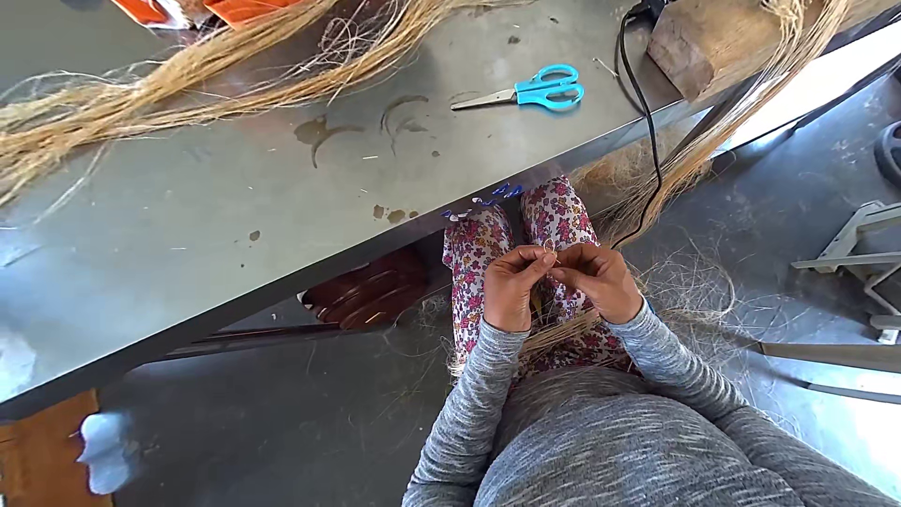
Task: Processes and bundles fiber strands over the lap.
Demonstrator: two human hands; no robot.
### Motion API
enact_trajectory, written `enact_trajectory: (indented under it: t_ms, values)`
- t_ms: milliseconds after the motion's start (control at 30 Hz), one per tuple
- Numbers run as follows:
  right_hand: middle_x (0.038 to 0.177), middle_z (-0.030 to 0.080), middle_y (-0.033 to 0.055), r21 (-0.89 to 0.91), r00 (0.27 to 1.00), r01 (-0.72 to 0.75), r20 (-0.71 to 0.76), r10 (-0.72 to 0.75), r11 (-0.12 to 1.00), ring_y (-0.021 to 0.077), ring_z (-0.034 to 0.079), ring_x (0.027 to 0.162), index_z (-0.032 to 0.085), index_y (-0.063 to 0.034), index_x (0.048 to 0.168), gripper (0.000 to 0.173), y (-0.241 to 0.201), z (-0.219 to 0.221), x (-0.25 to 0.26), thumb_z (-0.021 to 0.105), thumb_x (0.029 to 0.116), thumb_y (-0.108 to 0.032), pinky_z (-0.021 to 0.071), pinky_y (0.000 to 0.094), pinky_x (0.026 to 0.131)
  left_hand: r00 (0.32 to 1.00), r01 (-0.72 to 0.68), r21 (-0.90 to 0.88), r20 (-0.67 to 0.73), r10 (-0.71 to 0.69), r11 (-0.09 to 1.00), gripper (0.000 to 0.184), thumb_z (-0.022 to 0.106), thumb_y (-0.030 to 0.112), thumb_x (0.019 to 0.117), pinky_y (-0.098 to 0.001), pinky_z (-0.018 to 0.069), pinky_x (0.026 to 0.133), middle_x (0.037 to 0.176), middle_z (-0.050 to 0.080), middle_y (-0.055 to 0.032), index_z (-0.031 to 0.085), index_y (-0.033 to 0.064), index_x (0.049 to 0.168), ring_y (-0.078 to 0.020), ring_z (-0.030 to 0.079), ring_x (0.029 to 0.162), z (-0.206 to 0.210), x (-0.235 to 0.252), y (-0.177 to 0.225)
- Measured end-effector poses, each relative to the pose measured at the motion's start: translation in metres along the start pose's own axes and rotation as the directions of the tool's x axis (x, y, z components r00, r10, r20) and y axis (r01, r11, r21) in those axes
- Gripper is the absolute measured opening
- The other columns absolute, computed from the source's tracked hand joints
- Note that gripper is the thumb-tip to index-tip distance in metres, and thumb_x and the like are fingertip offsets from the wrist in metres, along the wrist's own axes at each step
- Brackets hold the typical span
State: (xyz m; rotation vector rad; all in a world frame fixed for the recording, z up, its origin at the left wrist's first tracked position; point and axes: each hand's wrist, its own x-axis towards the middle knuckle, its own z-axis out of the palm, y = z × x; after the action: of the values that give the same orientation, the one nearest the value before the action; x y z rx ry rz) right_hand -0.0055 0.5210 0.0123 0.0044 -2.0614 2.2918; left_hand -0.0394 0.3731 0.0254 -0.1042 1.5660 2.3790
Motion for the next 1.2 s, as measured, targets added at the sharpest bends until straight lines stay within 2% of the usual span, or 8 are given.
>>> enact_trajectory:
  t_ms: [133, 267, 500, 700, 800, 933, 1033, 1200]
  values:
    - [0.078, 0.069, -0.0042, -0.035, 0.996, 0.058, -0.072, -0.06, 0.998, -0.0008, 0.061, 0.062, 0.07, -0.0033, 0.096, 0.008, -0.005, -0.003, -0.001, 0.068, 0.0899, 0.001, 0.0542, 0.0163, 0.059, 1.0, 0.01, -0.025, 0.016, -0.01, 1.0, 0.018, 0.065, -0.007, 0.0926, -0.0186, 0.0555, 0.061, 0.081, 0.073, 0.0015, 0.075, 0.0079, 0.089, -0.003, 0.064, 0.066, 0.002, 0.0, -0.004]
    - [0.076, 0.068, -0.005, -0.013, 0.993, 0.098, -0.065, -0.099, 0.995, 0.0002, 0.063, 0.063, 0.068, -0.0046, 0.092, 0.007, -0.002, -0.003, -0.001, 0.065, 0.0918, 0.001, 0.0557, 0.0178, 0.06, 0.999, 0.009, -0.026, 0.042, -0.008, 1.0, 0.019, 0.065, -0.009, 0.0917, -0.0176, 0.0543, 0.057, 0.078, 0.072, 0.001, 0.075, 0.0072, 0.089, -0.0024, 0.063, 0.061, 0.004, -0.002, -0.007]
    - [0.074, 0.069, -0.0045, 0.083, 1.0, 0.018, 0.019, -0.02, 0.996, 0.0016, 0.064, 0.062, 0.068, -0.0062, 0.089, 0.011, -0.004, -0.012, -0.002, 0.062, 0.0923, 0.003, 0.0572, 0.0191, 0.061, 0.996, 0.049, -0.024, 0.07, -0.047, 0.999, 0.023, 0.063, -0.013, 0.0907, -0.0185, 0.0564, 0.061, 0.082, 0.074, 0.0002, 0.077, 0.0049, 0.092, -0.0027, 0.065, 0.066, 0.004, -0.005, -0.004]
    - [0.072, 0.068, -0.0047, 0.153, 0.997, -0.065, 0.062, 0.056, 0.986, 0.0019, 0.064, 0.062, 0.069, -0.0081, 0.085, 0.016, -0.004, -0.019, -0.002, 0.062, 0.0917, 0.005, 0.0573, 0.0196, 0.062, 0.991, 0.045, 0.015, 0.128, -0.047, 0.999, 0.024, 0.063, -0.012, 0.0915, -0.0178, 0.0556, 0.062, 0.083, 0.073, 0.002, 0.076, 0.0076, 0.089, -0.0019, 0.064, 0.067, 0.004, -0.005, -0.004]
    - [0.073, 0.07, -0.0041, 0.193, 0.995, -0.093, 0.062, 0.082, 0.977, 0.0024, 0.065, 0.062, 0.069, -0.009, 0.087, 0.014, -0.002, -0.02, -0.003, 0.064, 0.0912, 0.003, 0.0578, 0.0201, 0.062, 0.992, 0.012, 0.016, 0.125, -0.014, 1.0, 0.022, 0.064, -0.01, 0.0914, -0.0183, 0.056, 0.064, 0.084, 0.073, 0.0024, 0.076, 0.0082, 0.09, -0.002, 0.065, 0.069, 0.005, -0.005, -0.006]
    - [0.075, 0.07, -0.0034, 0.155, 0.986, -0.134, 0.119, 0.116, 0.979, 0.0019, 0.063, 0.059, 0.067, -0.0063, 0.098, 0.015, -0.003, -0.016, -0.007, 0.068, 0.0861, 0.003, 0.0543, 0.0187, 0.056, 0.997, -0.018, 0.028, 0.072, 0.016, 0.999, 0.019, 0.066, -0.007, 0.0922, -0.0191, 0.0568, 0.068, 0.087, 0.073, 0.0034, 0.076, 0.0088, 0.09, -0.0021, 0.067, 0.075, 0.008, -0.005, -0.008]
    - [0.071, 0.067, -0.0037, 0.132, 0.987, -0.138, 0.103, 0.125, 0.982, 0.0004, 0.058, 0.055, 0.067, -0.0039, 0.098, 0.015, 0.0, -0.007, -0.008, 0.07, 0.0853, 0.004, 0.0504, 0.0167, 0.051, 0.999, -0.017, 0.022, 0.05, 0.016, 1.0, 0.02, 0.065, -0.007, 0.0924, -0.0196, 0.0571, 0.071, 0.089, 0.073, 0.0036, 0.075, 0.0089, 0.089, -0.002, 0.066, 0.077, 0.008, -0.006, -0.009]
    - [0.071, 0.07, -0.0028, 0.177, 0.98, -0.178, 0.126, 0.157, 0.968, 0.0002, 0.058, 0.053, 0.071, -0.0029, 0.095, 0.013, 0.006, 0.0, -0.007, 0.068, 0.0869, 0.006, 0.0502, 0.017, 0.05, 0.999, 0.0, 0.015, 0.036, 0.0, 1.0, 0.02, 0.065, -0.008, 0.0919, -0.0203, 0.0579, 0.071, 0.09, 0.073, 0.0025, 0.076, 0.008, 0.089, -0.0031, 0.067, 0.078, 0.008, -0.009, -0.007]
